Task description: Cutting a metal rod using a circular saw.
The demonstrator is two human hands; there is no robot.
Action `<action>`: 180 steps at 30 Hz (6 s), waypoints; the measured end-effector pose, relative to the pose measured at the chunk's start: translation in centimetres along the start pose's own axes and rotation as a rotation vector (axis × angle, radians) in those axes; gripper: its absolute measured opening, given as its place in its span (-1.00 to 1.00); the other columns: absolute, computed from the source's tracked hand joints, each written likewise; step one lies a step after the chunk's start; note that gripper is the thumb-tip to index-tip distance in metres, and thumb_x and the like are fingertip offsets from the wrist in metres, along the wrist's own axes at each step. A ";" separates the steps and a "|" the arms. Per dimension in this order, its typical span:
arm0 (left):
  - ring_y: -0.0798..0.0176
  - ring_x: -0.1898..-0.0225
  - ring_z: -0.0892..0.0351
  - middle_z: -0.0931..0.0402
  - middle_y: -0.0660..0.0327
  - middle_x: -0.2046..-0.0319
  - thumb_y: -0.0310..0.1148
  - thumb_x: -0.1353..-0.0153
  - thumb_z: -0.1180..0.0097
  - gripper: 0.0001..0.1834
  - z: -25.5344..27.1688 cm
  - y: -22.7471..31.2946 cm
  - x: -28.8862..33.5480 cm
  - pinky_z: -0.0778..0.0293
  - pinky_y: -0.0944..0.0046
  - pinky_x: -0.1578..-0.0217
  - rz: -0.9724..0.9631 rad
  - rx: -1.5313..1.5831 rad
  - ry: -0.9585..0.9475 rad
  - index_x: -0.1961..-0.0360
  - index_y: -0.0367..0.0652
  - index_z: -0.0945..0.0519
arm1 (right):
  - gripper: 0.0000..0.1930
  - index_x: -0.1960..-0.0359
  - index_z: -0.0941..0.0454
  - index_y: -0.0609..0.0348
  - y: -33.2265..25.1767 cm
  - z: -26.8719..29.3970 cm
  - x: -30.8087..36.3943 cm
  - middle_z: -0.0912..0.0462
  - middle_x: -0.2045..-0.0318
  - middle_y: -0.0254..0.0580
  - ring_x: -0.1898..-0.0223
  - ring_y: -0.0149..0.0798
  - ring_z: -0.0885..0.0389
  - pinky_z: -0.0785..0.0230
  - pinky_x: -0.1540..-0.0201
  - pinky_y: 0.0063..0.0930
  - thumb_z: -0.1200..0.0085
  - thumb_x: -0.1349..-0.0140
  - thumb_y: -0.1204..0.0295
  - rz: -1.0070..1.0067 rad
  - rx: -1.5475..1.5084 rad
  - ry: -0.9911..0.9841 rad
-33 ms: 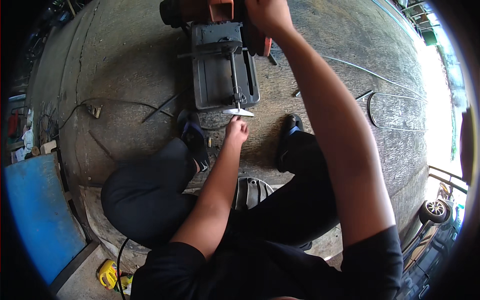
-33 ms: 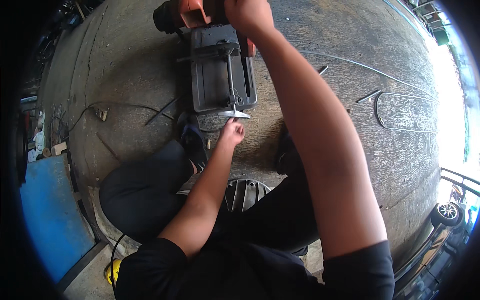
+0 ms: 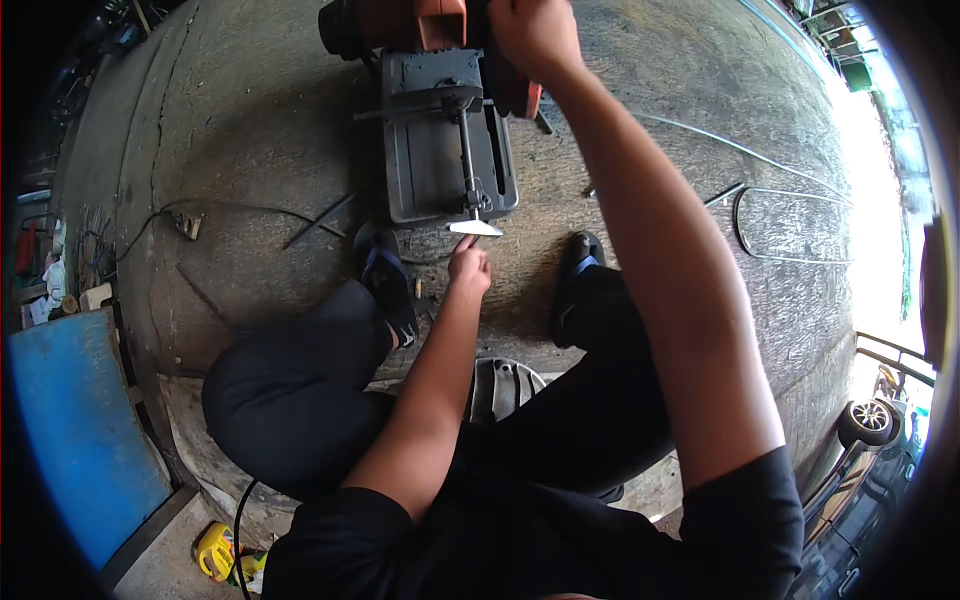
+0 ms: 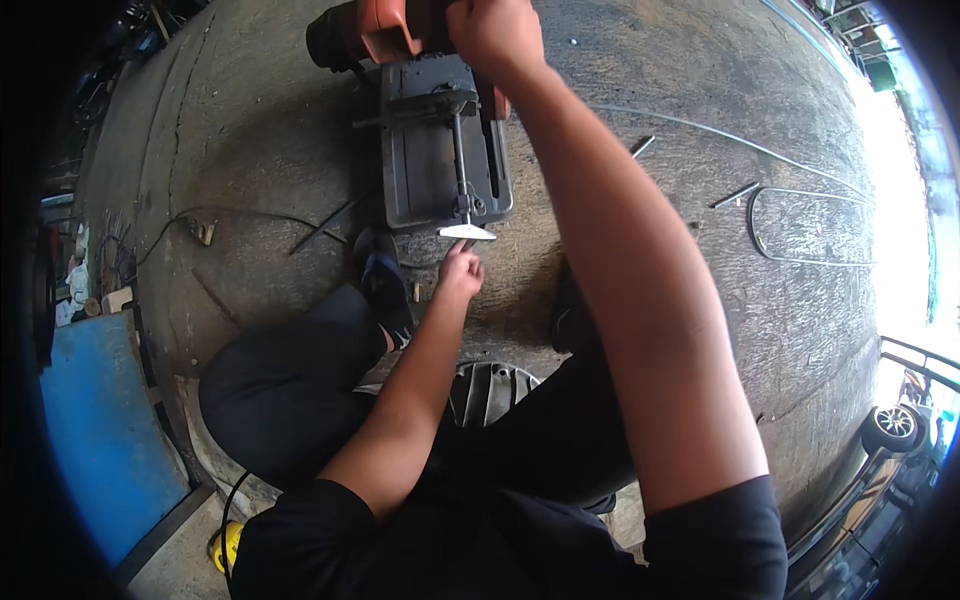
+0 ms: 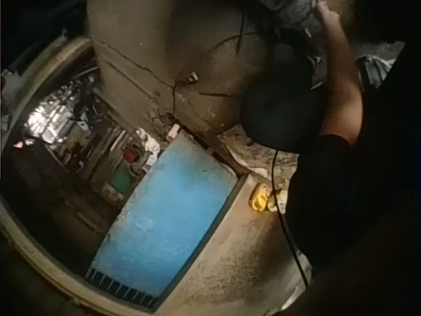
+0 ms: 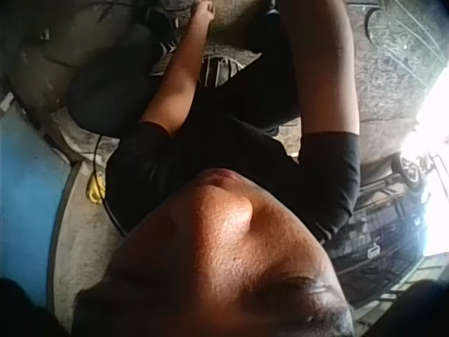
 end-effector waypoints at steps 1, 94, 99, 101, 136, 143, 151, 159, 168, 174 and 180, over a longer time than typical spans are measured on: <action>0.46 0.73 -0.02 -0.57 0.32 0.30 -0.62 -0.17 0.14 -0.58 0.8 -1.3 0.4 -0.03 0.38 0.66 0.128 0.064 0.233 0.11 0.20 -0.53 | -0.27 -0.31 -0.04 0.30 0.5 0.5 0.5 -0.39 -0.05 0.44 -0.03 0.39 -0.41 -0.34 -0.07 0.01 0.00 -0.05 0.45 0.023 0.001 0.052; 0.23 0.33 -0.54 -0.50 0.10 0.28 -0.13 -0.26 0.03 -0.40 -4.8 -4.2 2.0 -0.57 0.21 0.33 0.734 0.699 -0.238 -0.22 -0.26 -0.25 | -0.40 -0.18 -0.29 0.22 2.3 3.0 1.2 -0.56 0.14 0.33 0.07 0.28 -0.54 -0.40 0.02 -0.07 -0.06 -0.02 0.46 -0.056 -0.032 0.172; 0.27 0.53 -0.58 -0.49 -0.04 0.20 -0.31 -0.30 0.16 -0.41 -3.6 2.1 -1.7 -0.56 0.38 0.55 1.167 0.710 -0.271 -0.19 -0.46 0.05 | -0.41 -0.17 -0.30 0.21 0.4 1.4 1.1 -0.57 0.16 0.33 0.09 0.27 -0.55 -0.41 0.04 -0.07 -0.06 -0.02 0.46 -0.030 -0.112 0.161; 0.32 0.61 -0.52 -0.44 -0.10 0.23 -0.41 -0.27 0.19 -0.60 -5.4 2.6 -1.1 -0.49 0.45 0.66 1.153 0.587 -0.198 0.00 -0.56 -0.19 | -0.42 -0.17 -0.30 0.21 1.4 2.1 1.1 -0.57 0.17 0.33 0.09 0.27 -0.55 -0.42 0.05 -0.07 -0.05 -0.01 0.47 -0.039 -0.101 0.167; 0.43 0.63 -0.38 -0.37 0.01 0.38 -0.41 -0.28 0.42 -0.73 -4.1 2.1 -3.9 -0.32 0.50 0.74 0.893 0.208 -0.085 0.17 -0.43 -0.25 | -0.39 -0.17 -0.28 0.27 1.2 2.2 1.0 -0.53 0.09 0.30 0.05 0.27 -0.51 -0.39 0.00 -0.08 -0.07 0.01 0.47 0.005 -0.132 0.213; 0.43 0.64 -0.39 -0.37 0.00 0.42 -0.39 -0.29 0.41 -0.72 -3.5 1.8 -4.8 -0.30 0.49 0.75 0.801 0.191 -0.035 0.20 -0.45 -0.26 | -0.40 -0.16 -0.28 0.28 0.8 2.2 0.9 -0.53 0.10 0.31 0.05 0.28 -0.51 -0.38 0.00 -0.08 -0.06 0.00 0.48 -0.043 -0.134 0.179; 0.22 0.62 -0.55 -0.57 -0.01 0.55 -0.47 -0.18 0.17 -0.73 -2.3 8.7 -3.6 -0.49 0.35 0.66 0.492 -1.216 -0.069 0.27 -0.38 -0.57 | -0.37 -0.20 -0.26 0.28 0.2 1.7 1.0 -0.50 0.05 0.34 0.02 0.28 -0.50 -0.38 -0.02 -0.08 -0.05 -0.01 0.47 -0.011 -0.141 0.172; 0.28 0.51 -0.54 -0.56 0.13 0.43 -0.10 -0.24 0.00 -0.61 -24.9 36.5 16.9 -0.47 0.29 0.47 -1.161 -0.494 -0.064 0.22 -0.28 -0.50 | -0.21 -0.37 -0.07 0.02 0.1 3.0 0.3 -0.39 -0.15 0.19 -0.10 0.24 -0.42 -0.36 -0.09 -0.12 0.05 0.00 0.59 0.220 -0.146 0.124; 0.16 0.40 -0.61 -0.58 0.02 0.38 -0.23 -0.09 -0.18 -0.57 -34.5 36.4 13.5 -0.55 0.17 0.36 -0.570 -1.107 -0.344 0.14 -0.39 -0.52 | -0.26 -0.34 -0.12 0.05 0.3 2.2 0.4 -0.38 -0.16 0.18 -0.12 0.23 -0.39 -0.36 -0.10 -0.11 0.10 0.00 0.62 0.106 -0.148 0.096; 0.08 0.41 -0.57 -0.59 0.01 0.43 -0.43 0.04 -0.23 -0.80 -34.8 36.1 17.6 -0.50 0.07 0.34 -0.765 -1.179 -0.158 0.43 -0.38 -0.59 | -0.26 -0.34 -0.11 0.03 -1.2 3.0 0.2 -0.39 -0.15 0.18 -0.11 0.22 -0.41 -0.37 -0.08 -0.10 0.10 0.00 0.61 0.197 -0.189 0.116; 0.08 0.53 -0.54 -0.55 0.00 0.53 -0.47 0.05 -0.14 -0.86 -35.2 36.3 14.9 -0.48 0.05 0.46 -0.688 -1.230 -0.155 0.49 -0.38 -0.57 | -0.26 -0.34 -0.13 0.01 -0.7 2.5 0.0 -0.44 -0.09 0.22 -0.04 0.27 -0.45 -0.39 -0.03 -0.04 0.11 0.00 0.61 0.173 -0.153 0.127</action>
Point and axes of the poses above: each hand's wrist, its own x-axis away from the middle knuckle, its own z-axis out of the back of the hand, y = z × x, the point moved 6 cm from there along -x, towards the middle knuckle
